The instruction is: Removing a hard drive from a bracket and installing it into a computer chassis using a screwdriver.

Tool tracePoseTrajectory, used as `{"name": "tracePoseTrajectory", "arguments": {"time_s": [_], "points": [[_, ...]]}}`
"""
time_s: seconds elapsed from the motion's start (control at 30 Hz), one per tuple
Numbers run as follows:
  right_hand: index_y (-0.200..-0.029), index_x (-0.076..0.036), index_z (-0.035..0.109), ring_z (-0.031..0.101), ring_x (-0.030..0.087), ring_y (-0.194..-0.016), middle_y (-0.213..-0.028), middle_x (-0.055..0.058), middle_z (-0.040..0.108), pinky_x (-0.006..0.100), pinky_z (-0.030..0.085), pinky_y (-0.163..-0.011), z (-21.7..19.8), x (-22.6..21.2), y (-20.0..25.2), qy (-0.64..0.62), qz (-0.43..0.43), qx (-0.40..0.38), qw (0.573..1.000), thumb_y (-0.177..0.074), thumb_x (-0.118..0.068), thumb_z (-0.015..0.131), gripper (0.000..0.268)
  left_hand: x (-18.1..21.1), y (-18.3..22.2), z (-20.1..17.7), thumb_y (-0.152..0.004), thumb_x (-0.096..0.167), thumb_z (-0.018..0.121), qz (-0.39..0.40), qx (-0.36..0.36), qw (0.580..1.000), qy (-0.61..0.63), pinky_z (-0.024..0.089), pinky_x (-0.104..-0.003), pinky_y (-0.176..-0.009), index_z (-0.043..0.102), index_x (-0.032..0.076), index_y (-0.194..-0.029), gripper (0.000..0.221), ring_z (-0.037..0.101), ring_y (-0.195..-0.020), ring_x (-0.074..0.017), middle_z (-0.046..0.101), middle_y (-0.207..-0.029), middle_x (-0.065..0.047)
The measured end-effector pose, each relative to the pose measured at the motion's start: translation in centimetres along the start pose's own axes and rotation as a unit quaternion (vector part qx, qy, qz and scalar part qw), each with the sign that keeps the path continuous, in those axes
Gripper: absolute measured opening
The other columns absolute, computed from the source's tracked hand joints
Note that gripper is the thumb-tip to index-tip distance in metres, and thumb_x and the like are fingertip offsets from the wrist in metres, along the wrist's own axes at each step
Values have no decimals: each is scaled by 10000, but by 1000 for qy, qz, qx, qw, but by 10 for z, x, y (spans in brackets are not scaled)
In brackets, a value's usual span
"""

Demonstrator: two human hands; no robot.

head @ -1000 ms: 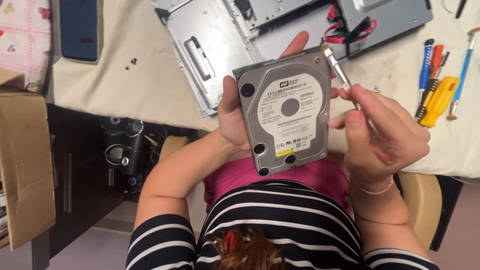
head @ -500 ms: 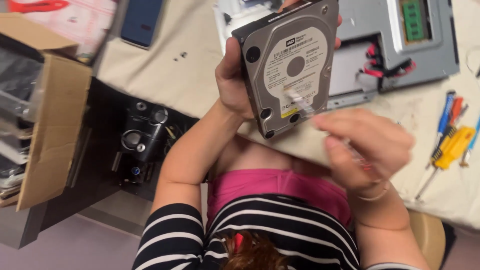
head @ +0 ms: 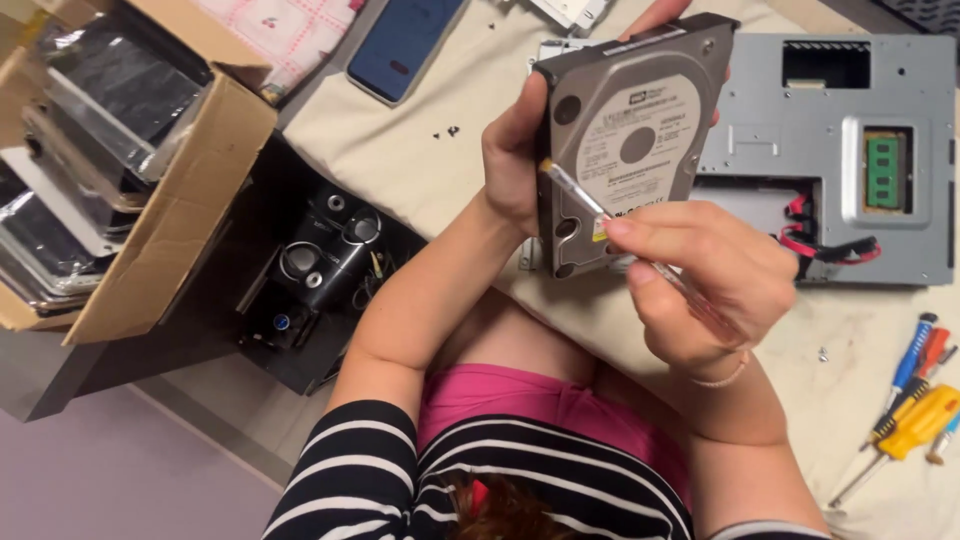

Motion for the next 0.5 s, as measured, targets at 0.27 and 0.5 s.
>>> {"name": "tracePoseTrajectory", "arguments": {"time_s": [0.27,0.5], "points": [[-807,121,690,618,298,-581,-682,208,636,342,478,-573,-6,20,9,2,16,13,1000,-846,2,501,227,35,2,-9,-1041,709,527,41,-23,998,51,393,-508,-1304,648,86,-1457,759,595,-1435,-314,681,-1476,-111],[-807,143,675,608,322,-581,-702,250,640,371,487,-596,-11,15,8,-4,25,34,999,-822,10,488,231,54,7,-8,-1022,712,547,95,31,995,27,409,-482,-1300,681,132,-1398,705,615,-1406,-285,702,-1430,-68]]}}
Point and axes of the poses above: each hand's wrist, its own y-axis away from the middle knuckle, its own z-axis out of the palm, x = y × z, the point moved 3 cm from there along -y, towards the middle knuckle
